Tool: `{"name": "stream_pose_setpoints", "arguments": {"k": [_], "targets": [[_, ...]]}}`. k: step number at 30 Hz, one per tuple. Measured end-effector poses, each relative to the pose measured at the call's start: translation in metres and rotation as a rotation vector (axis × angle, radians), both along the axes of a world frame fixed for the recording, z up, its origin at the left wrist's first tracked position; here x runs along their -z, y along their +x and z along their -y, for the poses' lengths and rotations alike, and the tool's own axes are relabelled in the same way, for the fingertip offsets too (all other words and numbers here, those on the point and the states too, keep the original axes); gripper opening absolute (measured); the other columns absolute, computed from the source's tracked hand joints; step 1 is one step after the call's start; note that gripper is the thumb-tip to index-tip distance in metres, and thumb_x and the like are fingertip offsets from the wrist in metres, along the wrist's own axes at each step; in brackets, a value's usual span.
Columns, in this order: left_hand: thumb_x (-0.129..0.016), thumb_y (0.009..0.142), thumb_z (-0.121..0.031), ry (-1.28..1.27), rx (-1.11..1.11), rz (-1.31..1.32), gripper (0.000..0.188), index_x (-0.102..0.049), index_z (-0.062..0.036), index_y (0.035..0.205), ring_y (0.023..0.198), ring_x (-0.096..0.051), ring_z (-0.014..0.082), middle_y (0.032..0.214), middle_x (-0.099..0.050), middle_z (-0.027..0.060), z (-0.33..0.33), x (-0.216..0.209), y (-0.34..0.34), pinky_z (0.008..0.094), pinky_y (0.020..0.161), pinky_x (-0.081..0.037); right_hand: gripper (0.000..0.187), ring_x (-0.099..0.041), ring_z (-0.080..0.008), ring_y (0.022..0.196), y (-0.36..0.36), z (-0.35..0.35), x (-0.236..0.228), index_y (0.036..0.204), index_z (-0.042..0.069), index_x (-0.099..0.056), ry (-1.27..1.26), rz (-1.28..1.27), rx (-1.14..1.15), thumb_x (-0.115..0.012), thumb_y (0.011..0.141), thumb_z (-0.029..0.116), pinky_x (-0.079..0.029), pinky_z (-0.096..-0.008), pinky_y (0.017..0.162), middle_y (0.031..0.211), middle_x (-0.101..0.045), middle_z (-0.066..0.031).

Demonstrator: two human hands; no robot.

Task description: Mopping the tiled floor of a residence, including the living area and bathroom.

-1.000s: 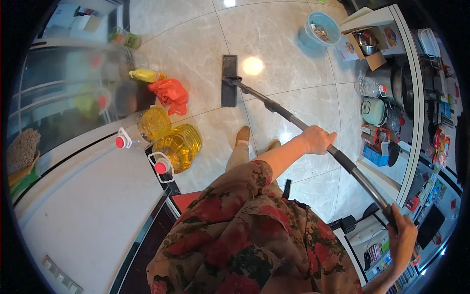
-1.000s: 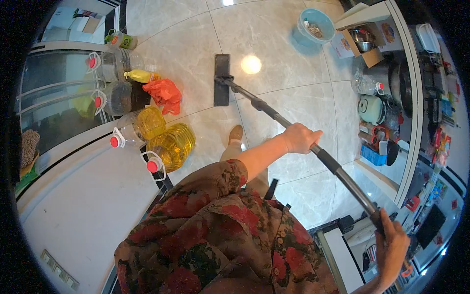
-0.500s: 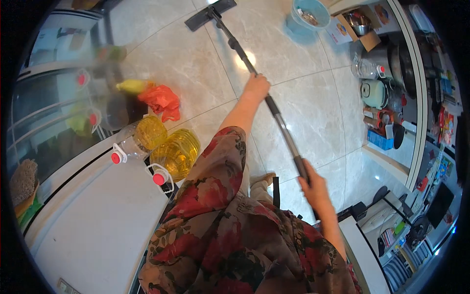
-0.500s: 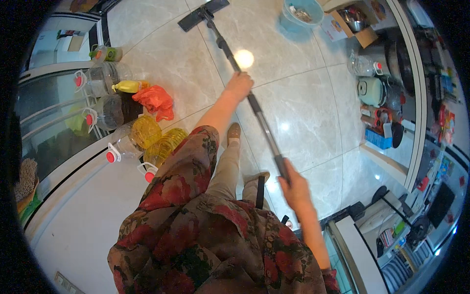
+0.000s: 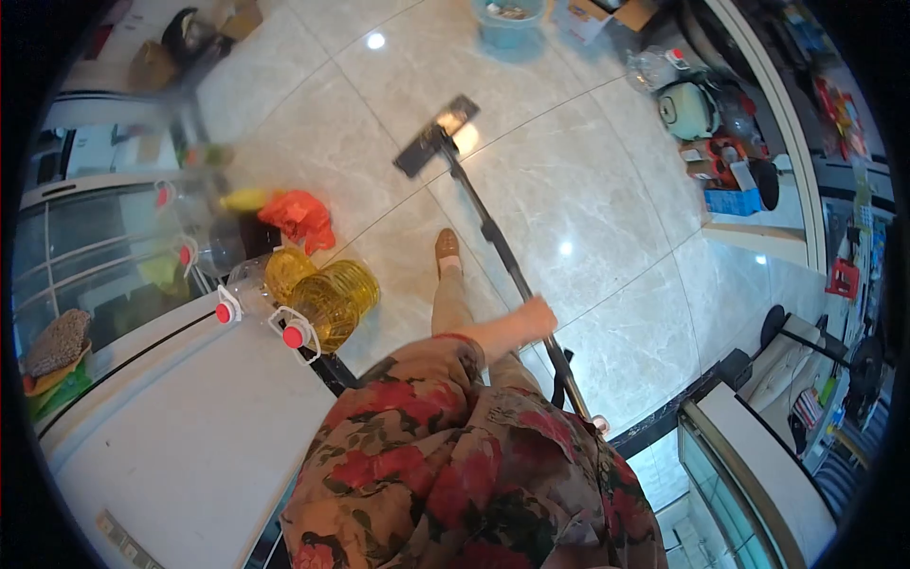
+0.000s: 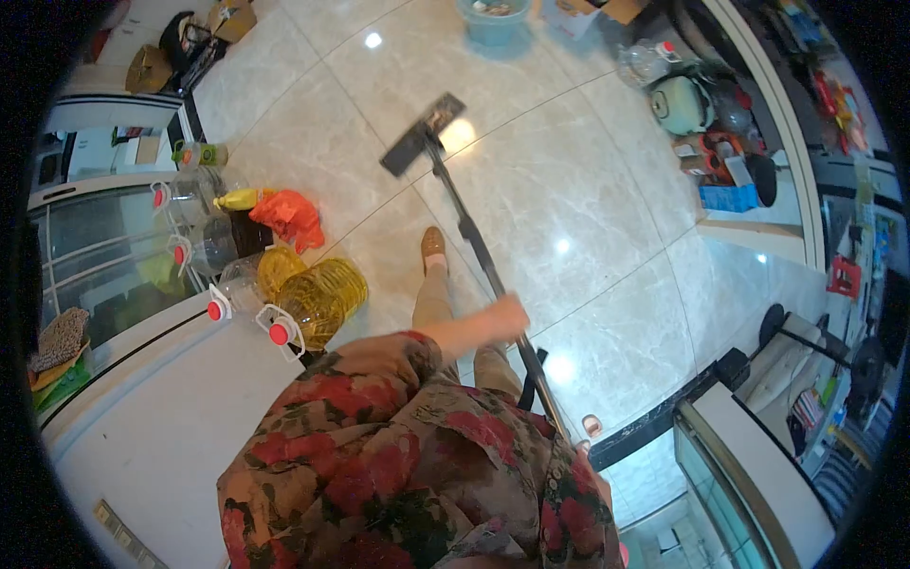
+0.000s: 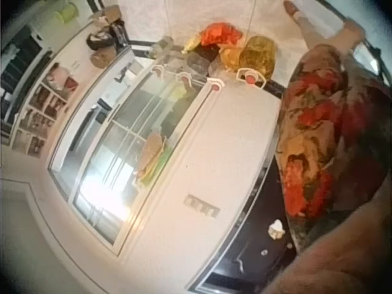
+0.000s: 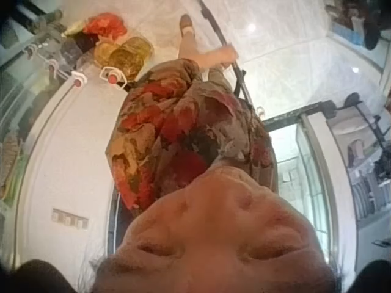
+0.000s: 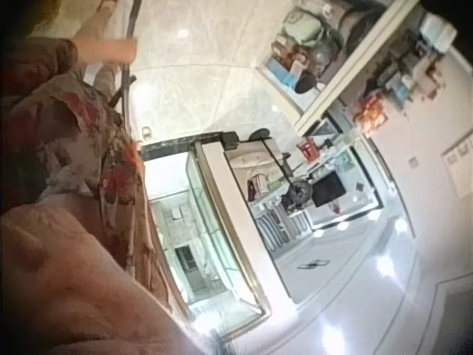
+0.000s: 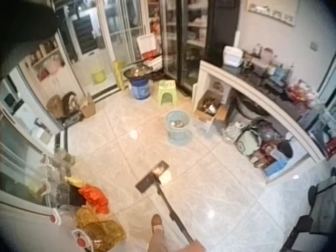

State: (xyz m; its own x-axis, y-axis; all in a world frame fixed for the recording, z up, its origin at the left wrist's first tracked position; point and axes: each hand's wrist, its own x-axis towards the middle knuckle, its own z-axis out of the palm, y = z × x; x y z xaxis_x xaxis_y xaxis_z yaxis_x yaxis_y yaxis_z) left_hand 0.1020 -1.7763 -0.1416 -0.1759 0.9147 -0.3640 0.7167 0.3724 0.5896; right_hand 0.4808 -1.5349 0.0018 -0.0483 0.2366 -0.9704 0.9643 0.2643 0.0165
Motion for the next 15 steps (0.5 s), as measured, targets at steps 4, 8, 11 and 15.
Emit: {"name": "stream_pose_setpoints", "arguments": {"k": [4, 8, 11, 15], "targets": [[-0.059, 0.062, -0.010, 0.147, 0.041, 0.089, 0.007, -0.065, -0.0067, 0.063, 0.070, -0.063, 0.0275, 0.067, -0.064, 0.0113, -0.034, -0.025, 0.082, 0.0391, 0.064, -0.048, 0.054, -0.062, -0.0286, 0.081, -0.025, -0.005, -0.103, 0.128, 0.002, -0.039, 0.064, -0.291, -0.270, -0.057, 0.078, 0.013, -0.047, -0.0350, 0.073, 0.092, -0.063, -0.0201], [-0.058, 0.059, -0.008, 0.222, 0.046, 0.108, 0.006, -0.064, -0.0055, 0.061, 0.068, -0.063, 0.0282, 0.066, -0.063, 0.0131, -0.070, -0.065, 0.072, 0.0377, 0.059, -0.049, 0.054, -0.063, -0.0290, 0.080, -0.071, 0.017, -0.211, 0.126, 0.001, -0.041, 0.177, -0.464, -0.451, -0.059, 0.076, 0.013, -0.048, -0.0348, 0.072, 0.090, -0.063, -0.0202], [-0.057, 0.064, -0.012, 0.191, -0.116, 0.097, 0.009, -0.063, -0.0055, 0.065, 0.071, -0.062, 0.0297, 0.069, -0.062, 0.0135, -0.061, -0.058, 0.039, 0.0387, 0.065, -0.047, 0.049, -0.058, -0.0364, 0.064, -0.142, 0.022, -0.217, 0.112, -0.001, -0.054, 0.417, -0.647, -0.738, -0.067, 0.066, 0.010, -0.045, -0.0404, 0.059, 0.069, -0.058, -0.0214], [-0.057, 0.065, -0.014, 0.037, -0.225, 0.036, 0.012, -0.063, -0.0040, 0.067, 0.072, -0.062, 0.0311, 0.070, -0.062, 0.0154, -0.005, -0.051, -0.044, 0.0408, 0.065, -0.049, 0.051, -0.056, -0.0369, 0.064, -0.240, 0.036, -0.189, 0.116, 0.002, -0.051, 0.374, -0.707, -0.854, -0.066, 0.068, 0.010, -0.044, -0.0426, 0.058, 0.071, -0.058, -0.0200]]}}
